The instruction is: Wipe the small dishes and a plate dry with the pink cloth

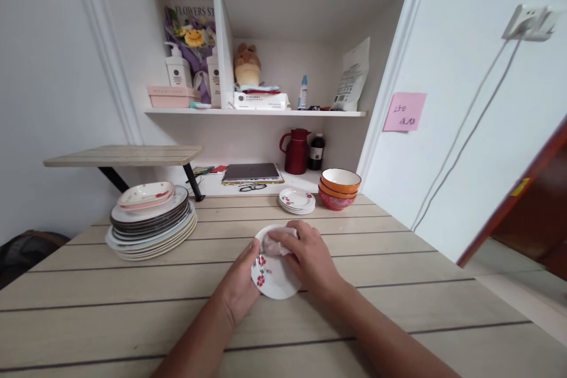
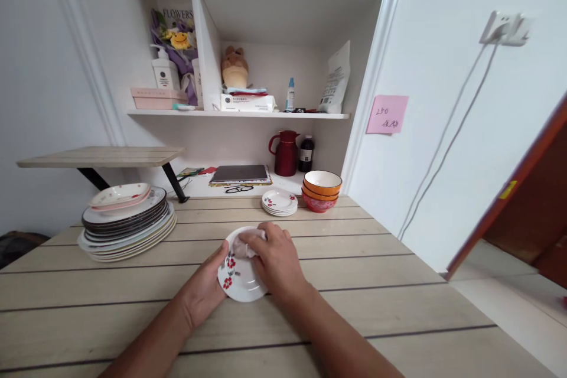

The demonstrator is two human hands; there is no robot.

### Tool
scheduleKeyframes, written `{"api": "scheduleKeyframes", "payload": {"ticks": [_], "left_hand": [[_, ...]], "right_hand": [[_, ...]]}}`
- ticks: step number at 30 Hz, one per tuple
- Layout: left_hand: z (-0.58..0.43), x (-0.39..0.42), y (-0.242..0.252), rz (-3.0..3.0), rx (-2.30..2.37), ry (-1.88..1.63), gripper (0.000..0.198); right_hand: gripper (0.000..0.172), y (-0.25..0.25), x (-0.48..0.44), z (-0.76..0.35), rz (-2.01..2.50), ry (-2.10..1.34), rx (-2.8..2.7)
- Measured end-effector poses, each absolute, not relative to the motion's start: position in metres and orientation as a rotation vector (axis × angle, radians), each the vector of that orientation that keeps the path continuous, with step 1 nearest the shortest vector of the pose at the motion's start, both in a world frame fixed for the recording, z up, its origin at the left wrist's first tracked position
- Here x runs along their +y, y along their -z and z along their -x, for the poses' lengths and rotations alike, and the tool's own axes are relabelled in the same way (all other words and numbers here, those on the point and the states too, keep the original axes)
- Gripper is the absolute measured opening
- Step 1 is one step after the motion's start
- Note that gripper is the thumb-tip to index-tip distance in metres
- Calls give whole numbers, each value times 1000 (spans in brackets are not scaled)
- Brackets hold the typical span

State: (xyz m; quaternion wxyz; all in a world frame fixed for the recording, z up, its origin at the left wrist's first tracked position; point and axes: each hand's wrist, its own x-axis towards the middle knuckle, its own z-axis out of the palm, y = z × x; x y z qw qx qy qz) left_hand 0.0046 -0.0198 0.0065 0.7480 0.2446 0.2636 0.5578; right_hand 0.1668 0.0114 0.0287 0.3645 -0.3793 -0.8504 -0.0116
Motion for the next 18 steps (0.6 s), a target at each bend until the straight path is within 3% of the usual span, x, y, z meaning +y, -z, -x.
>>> {"api": "scheduleKeyframes", "payload": {"ticks": [8,18], "left_hand": [[5,-17,-15,-489,560,-1423,52],[-2,-20,-12,-524,529,-1215,49]], "right_hand": [[45,-26,17,-175,962,6,-2207],[54,-29,3,-157,892,45,-2289]]}}
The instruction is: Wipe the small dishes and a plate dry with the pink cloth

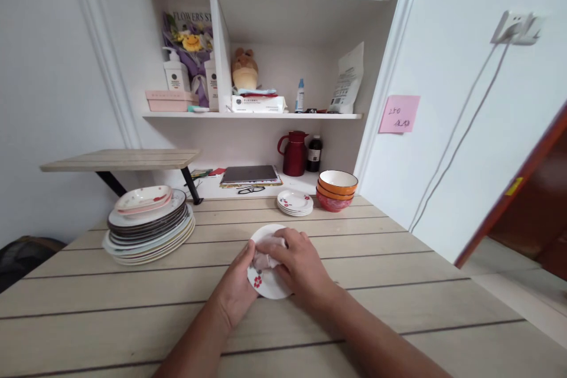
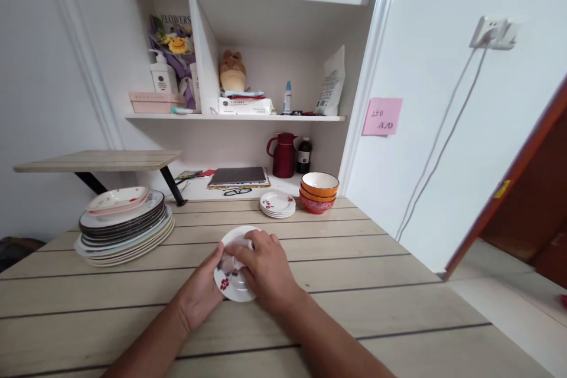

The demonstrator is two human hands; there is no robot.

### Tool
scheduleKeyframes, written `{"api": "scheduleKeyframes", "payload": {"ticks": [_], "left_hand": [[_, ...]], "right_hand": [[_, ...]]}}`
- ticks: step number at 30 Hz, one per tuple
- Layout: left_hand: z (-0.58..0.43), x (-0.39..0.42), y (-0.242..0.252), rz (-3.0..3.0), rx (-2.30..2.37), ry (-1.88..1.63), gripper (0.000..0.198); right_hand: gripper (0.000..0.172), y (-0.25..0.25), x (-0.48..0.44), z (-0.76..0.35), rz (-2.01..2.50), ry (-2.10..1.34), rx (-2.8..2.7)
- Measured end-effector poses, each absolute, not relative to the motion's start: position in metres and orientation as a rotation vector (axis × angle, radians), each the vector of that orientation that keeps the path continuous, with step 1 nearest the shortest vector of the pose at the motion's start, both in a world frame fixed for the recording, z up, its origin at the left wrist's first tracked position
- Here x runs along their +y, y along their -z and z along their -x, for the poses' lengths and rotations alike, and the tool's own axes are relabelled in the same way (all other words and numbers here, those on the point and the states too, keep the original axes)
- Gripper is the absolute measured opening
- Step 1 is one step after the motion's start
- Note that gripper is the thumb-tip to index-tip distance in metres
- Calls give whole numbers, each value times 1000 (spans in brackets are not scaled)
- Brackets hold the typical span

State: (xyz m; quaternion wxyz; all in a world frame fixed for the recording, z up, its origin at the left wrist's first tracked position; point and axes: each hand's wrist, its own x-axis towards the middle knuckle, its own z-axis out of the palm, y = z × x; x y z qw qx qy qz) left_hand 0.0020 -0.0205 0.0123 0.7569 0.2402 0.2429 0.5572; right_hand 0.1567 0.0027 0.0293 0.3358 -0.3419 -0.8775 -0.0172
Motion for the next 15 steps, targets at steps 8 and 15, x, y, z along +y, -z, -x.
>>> {"api": "scheduleKeyframes", "payload": {"ticks": [8,15], "left_hand": [[1,-18,-13,-519,540,-1369,50],[11,-14,-18,-460,543,-1426,54]], "right_hand": [[45,-27,25,-180,1043,51,-2114],[42,-28,3,-165,772,-74,-2399]]}}
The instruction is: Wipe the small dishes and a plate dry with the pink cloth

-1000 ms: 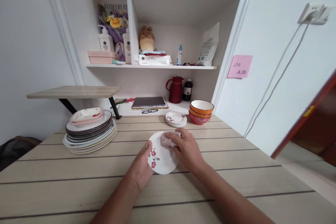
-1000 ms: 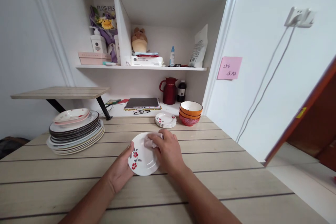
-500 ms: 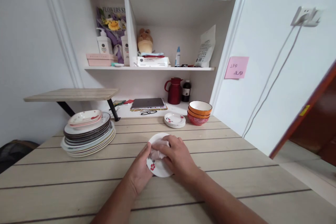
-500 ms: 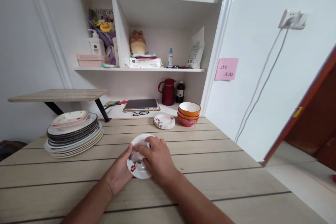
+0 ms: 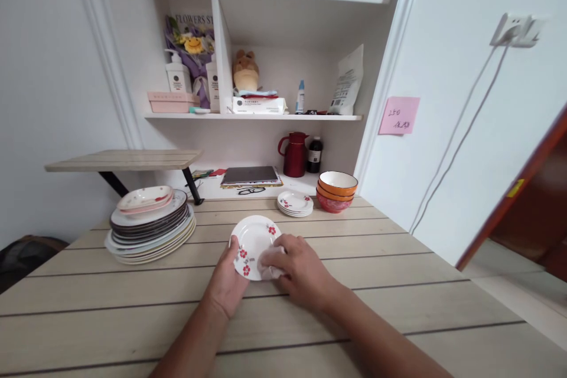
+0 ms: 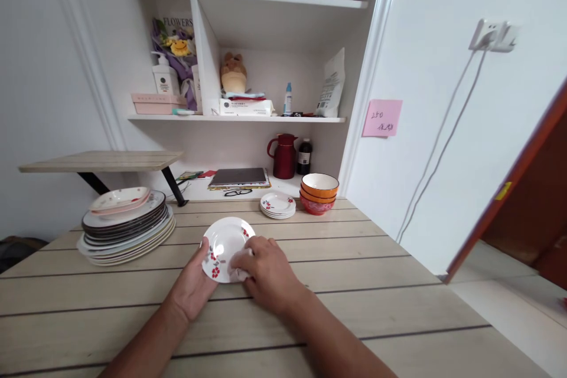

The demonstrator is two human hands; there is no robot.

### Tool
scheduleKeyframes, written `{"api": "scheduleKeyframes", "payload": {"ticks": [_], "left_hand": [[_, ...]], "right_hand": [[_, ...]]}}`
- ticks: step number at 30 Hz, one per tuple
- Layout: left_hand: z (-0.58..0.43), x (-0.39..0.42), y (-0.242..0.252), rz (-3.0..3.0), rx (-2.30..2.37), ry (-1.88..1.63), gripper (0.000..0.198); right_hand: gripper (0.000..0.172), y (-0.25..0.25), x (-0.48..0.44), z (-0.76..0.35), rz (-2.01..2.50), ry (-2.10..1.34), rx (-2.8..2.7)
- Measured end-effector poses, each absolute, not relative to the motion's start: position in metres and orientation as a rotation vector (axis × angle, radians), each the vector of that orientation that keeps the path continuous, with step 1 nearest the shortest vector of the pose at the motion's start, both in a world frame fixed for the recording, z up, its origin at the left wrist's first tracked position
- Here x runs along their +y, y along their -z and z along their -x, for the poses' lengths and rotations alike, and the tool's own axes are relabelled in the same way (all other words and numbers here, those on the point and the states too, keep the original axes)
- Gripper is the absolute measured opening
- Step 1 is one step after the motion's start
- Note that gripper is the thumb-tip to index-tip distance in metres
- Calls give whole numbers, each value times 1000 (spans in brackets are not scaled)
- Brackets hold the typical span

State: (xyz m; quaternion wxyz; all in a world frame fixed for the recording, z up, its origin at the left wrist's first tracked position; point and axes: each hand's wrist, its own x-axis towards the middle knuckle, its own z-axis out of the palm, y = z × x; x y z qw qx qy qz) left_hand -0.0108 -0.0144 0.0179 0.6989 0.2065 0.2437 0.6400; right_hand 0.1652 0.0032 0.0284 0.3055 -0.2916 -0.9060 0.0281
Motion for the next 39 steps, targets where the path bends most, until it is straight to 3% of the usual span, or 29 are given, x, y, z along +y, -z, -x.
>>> {"api": "scheduleKeyframes", "payload": {"ticks": [7,14,20,27,31,39], "left_hand": [[-1,-21,-14,-528,539,-1197,49],[0,-22,-16,-526,557,-1288,53],[10,-19,-20,-497,515,-1422,56],[6,-21,-21,-512,531,-1282,49],[0,-23,-17,-547,555,-1256,44],[6,-21,-18,-545,553,-1351,55]], "right_hand": [[49,-32,3,-156,886,26,-2326],[46,-32,22,-178,1032,41,-2139],[39,-30,13,-172,941,-29,-2295],[47,-31,0,-158,800,-47,-2383],[43,-34,7,-162,886,8,-2284],[46,-32,22,-177,1015,-14,-2168]]}}
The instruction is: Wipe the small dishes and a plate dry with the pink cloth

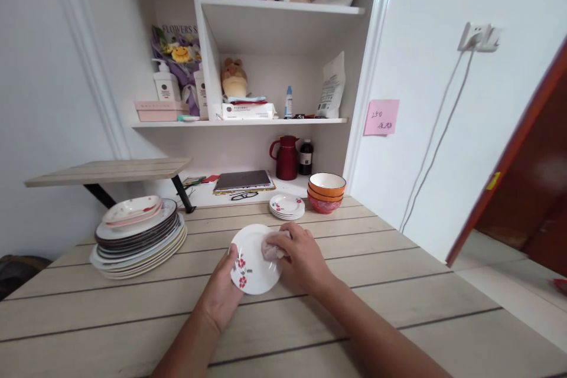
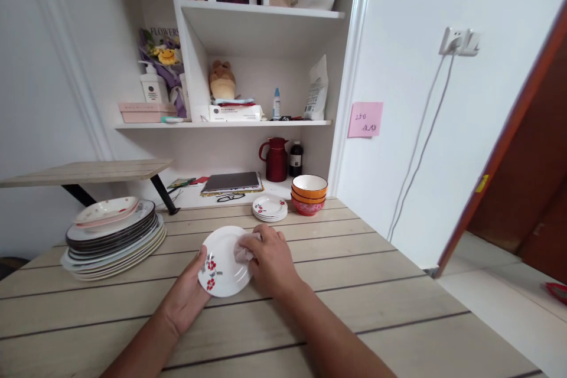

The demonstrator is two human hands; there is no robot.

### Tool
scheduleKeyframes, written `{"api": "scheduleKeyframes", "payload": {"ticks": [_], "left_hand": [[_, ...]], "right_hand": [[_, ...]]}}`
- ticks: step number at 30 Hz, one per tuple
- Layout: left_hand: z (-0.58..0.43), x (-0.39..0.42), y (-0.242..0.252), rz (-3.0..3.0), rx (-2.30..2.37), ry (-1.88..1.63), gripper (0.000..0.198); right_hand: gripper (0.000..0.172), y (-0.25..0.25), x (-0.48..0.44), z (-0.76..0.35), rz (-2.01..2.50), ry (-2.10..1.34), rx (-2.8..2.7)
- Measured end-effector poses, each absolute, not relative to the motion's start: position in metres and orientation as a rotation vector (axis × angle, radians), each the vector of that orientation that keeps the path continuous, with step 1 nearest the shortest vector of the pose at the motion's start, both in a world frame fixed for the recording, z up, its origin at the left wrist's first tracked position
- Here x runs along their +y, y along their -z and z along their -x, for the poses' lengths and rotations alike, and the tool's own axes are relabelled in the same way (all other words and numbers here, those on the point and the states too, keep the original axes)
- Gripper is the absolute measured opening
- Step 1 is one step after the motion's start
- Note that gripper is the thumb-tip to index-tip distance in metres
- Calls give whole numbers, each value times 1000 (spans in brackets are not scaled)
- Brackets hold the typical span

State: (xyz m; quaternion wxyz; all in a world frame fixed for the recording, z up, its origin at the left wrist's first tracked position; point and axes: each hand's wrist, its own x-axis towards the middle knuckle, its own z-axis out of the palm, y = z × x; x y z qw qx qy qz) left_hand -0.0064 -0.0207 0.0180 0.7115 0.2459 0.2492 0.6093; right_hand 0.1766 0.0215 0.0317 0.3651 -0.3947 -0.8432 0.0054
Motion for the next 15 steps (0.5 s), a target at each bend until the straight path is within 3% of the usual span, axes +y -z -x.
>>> {"api": "scheduleKeyframes", "payload": {"ticks": [4,11,15], "left_hand": [[10,-19,-22,-523,558,-1409,51],[8,-20,-19,-549,561,-1320,50],[2,-22,-16,-615,581,-1267,45]], "right_hand": [[42,-32,12,-172,904,-46,-2288],[51,-31,-2,-158,749,-84,-2412],[40,-34,6,-163,860,2,-2217]]}}
